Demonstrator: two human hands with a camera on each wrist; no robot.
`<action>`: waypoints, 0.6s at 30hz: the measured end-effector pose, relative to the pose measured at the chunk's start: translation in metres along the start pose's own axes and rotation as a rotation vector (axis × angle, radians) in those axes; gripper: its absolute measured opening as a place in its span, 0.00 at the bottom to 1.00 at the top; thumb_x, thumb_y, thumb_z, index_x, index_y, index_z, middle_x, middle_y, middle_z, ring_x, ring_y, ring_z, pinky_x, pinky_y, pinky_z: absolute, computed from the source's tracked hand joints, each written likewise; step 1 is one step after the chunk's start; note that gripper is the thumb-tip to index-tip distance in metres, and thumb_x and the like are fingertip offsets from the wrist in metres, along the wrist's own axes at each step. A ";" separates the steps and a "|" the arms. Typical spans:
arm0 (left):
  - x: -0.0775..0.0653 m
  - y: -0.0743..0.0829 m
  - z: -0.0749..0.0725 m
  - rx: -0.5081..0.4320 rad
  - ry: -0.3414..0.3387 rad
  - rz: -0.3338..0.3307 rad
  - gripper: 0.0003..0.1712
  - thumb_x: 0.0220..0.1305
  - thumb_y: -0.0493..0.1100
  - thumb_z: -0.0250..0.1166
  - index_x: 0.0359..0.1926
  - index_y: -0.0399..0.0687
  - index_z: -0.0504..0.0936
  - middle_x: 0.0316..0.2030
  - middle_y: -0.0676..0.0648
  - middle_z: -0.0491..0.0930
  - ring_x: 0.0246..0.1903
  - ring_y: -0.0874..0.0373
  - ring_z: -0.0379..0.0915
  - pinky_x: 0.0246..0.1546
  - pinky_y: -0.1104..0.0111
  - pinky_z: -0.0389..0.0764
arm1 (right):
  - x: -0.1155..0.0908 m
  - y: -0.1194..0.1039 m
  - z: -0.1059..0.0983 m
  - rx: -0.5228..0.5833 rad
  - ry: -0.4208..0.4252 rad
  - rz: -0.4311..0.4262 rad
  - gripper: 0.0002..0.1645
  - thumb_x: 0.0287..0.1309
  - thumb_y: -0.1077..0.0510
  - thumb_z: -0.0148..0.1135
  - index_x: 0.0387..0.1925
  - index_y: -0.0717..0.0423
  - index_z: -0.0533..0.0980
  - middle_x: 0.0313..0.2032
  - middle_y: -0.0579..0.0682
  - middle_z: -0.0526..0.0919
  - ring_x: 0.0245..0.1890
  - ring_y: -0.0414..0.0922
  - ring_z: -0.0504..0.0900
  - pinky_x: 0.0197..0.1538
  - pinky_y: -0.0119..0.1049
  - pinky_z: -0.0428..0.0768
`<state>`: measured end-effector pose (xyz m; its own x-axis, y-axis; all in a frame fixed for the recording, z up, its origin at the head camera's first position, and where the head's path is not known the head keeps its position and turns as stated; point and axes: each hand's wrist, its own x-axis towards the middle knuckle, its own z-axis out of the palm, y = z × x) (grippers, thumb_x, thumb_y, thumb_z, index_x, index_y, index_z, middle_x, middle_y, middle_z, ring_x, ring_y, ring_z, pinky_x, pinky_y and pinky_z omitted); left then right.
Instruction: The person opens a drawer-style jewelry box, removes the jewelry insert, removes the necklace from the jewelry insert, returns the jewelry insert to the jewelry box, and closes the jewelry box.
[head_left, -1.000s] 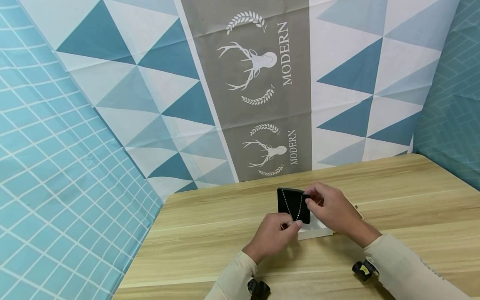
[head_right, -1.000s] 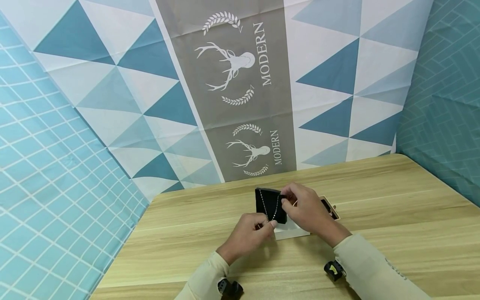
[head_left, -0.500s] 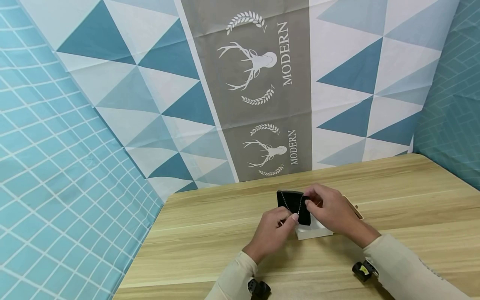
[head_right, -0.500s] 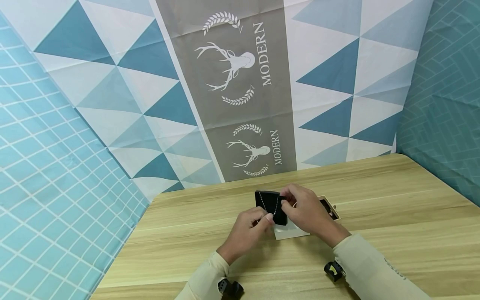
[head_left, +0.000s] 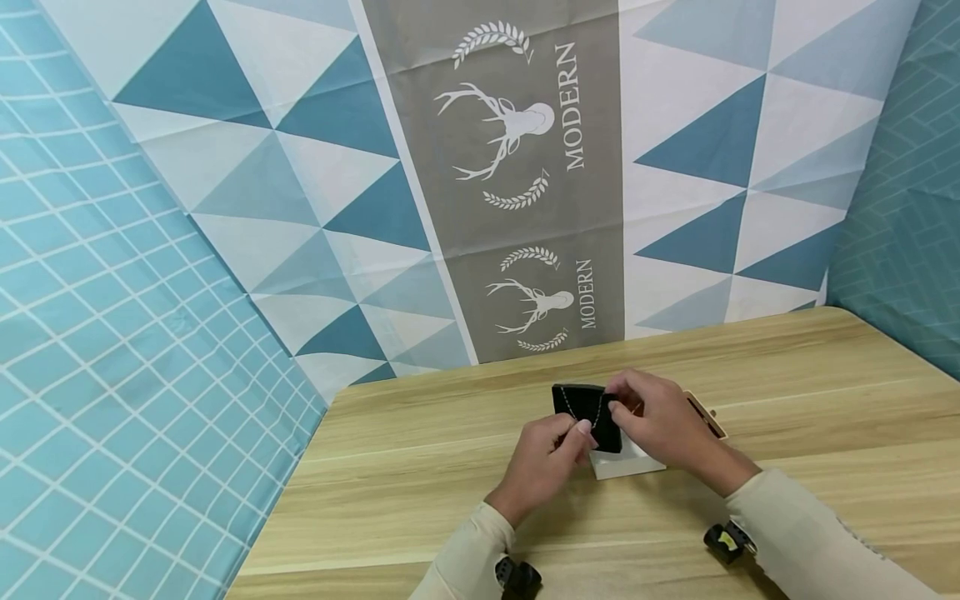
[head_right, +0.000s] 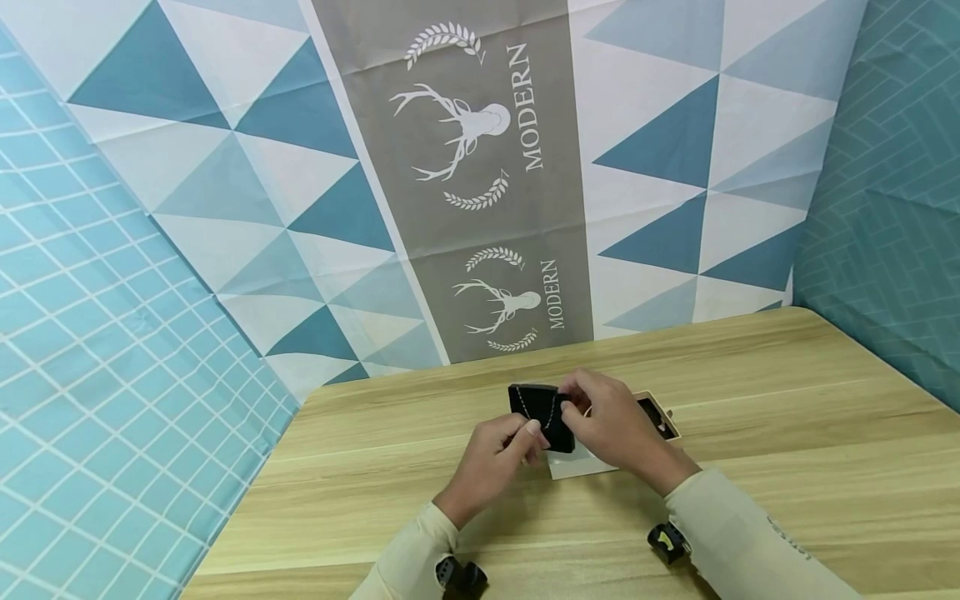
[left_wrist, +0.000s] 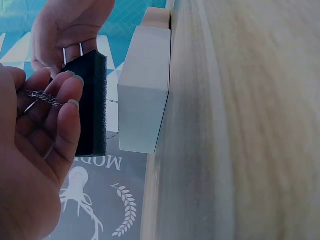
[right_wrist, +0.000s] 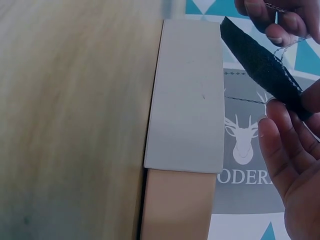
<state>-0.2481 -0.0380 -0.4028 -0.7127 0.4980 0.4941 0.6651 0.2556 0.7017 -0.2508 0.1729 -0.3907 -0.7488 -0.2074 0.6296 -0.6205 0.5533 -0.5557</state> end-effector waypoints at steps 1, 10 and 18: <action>0.000 0.000 0.000 0.001 0.007 0.001 0.25 0.79 0.48 0.52 0.26 0.41 0.81 0.28 0.45 0.83 0.27 0.51 0.81 0.34 0.72 0.80 | 0.000 0.000 0.000 0.000 0.002 0.000 0.10 0.60 0.69 0.64 0.39 0.52 0.80 0.32 0.39 0.81 0.29 0.34 0.78 0.33 0.33 0.80; 0.000 -0.001 -0.001 0.026 0.116 0.040 0.19 0.79 0.45 0.51 0.34 0.47 0.85 0.29 0.49 0.83 0.23 0.63 0.77 0.31 0.72 0.79 | -0.002 0.001 0.003 0.020 -0.010 -0.013 0.10 0.59 0.69 0.63 0.38 0.53 0.80 0.32 0.40 0.81 0.28 0.34 0.78 0.32 0.33 0.80; 0.000 0.016 -0.003 -0.009 0.158 0.076 0.16 0.77 0.35 0.52 0.34 0.35 0.84 0.30 0.40 0.83 0.22 0.50 0.78 0.29 0.72 0.80 | -0.002 -0.002 0.004 0.003 -0.032 -0.002 0.09 0.59 0.68 0.63 0.38 0.52 0.81 0.31 0.39 0.80 0.27 0.34 0.76 0.32 0.33 0.78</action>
<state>-0.2381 -0.0364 -0.3895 -0.6870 0.3789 0.6200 0.7170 0.2148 0.6632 -0.2496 0.1689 -0.3933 -0.7544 -0.2343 0.6131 -0.6229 0.5503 -0.5561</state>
